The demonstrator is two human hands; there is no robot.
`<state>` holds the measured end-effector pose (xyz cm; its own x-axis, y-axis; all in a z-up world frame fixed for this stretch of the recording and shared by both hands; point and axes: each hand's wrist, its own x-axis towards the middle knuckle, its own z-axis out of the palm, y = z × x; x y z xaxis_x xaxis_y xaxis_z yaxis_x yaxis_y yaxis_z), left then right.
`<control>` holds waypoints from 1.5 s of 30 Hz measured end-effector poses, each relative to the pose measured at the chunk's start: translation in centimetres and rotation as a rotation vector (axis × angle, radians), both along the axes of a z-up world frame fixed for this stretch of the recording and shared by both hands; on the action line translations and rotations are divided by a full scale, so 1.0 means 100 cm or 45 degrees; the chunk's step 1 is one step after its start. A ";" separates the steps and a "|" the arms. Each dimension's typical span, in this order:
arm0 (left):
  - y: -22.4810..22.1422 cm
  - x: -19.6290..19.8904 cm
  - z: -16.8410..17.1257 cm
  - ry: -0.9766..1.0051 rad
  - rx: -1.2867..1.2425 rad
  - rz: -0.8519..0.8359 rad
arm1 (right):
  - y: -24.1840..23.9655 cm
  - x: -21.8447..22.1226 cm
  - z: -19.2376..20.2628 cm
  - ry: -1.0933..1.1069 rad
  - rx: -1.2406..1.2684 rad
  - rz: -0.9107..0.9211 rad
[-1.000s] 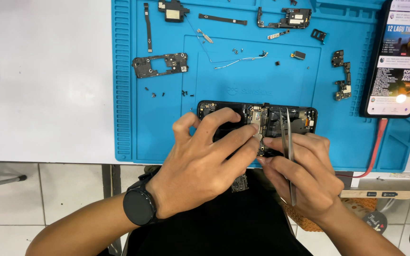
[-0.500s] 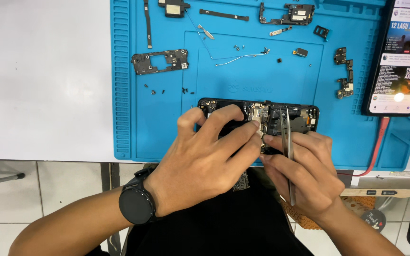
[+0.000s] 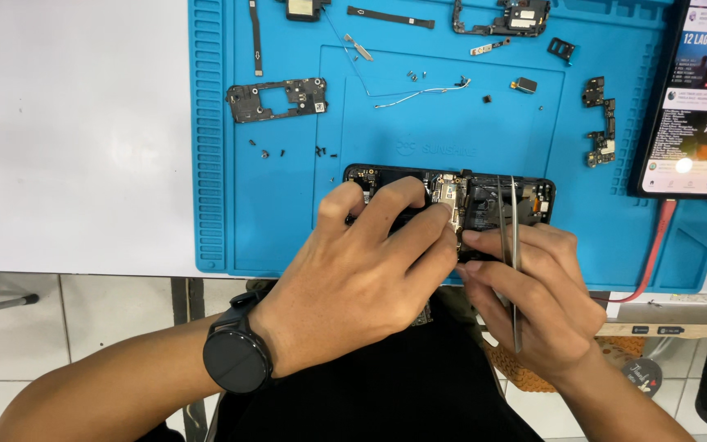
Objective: The person removes a protective film from a small circuit board and then uses tweezers to place and adjust components inside a disassembled smartphone chassis. The person handles the circuit board and internal phone parts on a blue work mat.
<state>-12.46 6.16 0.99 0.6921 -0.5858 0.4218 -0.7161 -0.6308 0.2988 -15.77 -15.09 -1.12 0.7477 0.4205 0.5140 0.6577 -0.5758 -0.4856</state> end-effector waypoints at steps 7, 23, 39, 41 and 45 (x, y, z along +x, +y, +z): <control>0.000 0.000 0.000 0.044 -0.030 -0.036 | -0.004 -0.016 0.006 0.048 0.036 -0.113; -0.003 0.005 0.005 -0.046 0.048 -0.043 | -0.009 -0.072 -0.019 0.329 0.580 -0.548; -0.003 0.009 0.011 -0.103 0.147 -0.089 | 0.004 -0.060 -0.006 0.244 0.514 -0.441; -0.001 0.008 0.008 -0.038 0.205 -0.099 | 0.005 -0.057 -0.004 0.218 0.479 -0.397; -0.001 0.007 0.009 0.059 0.183 -0.110 | 0.006 -0.052 0.000 0.213 0.477 -0.395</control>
<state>-11.77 6.04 1.90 0.6534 -0.6957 0.2985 -0.7570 -0.6063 0.2439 -20.97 -14.46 -1.11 0.8930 -0.0244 0.4493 0.3788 -0.4979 -0.7801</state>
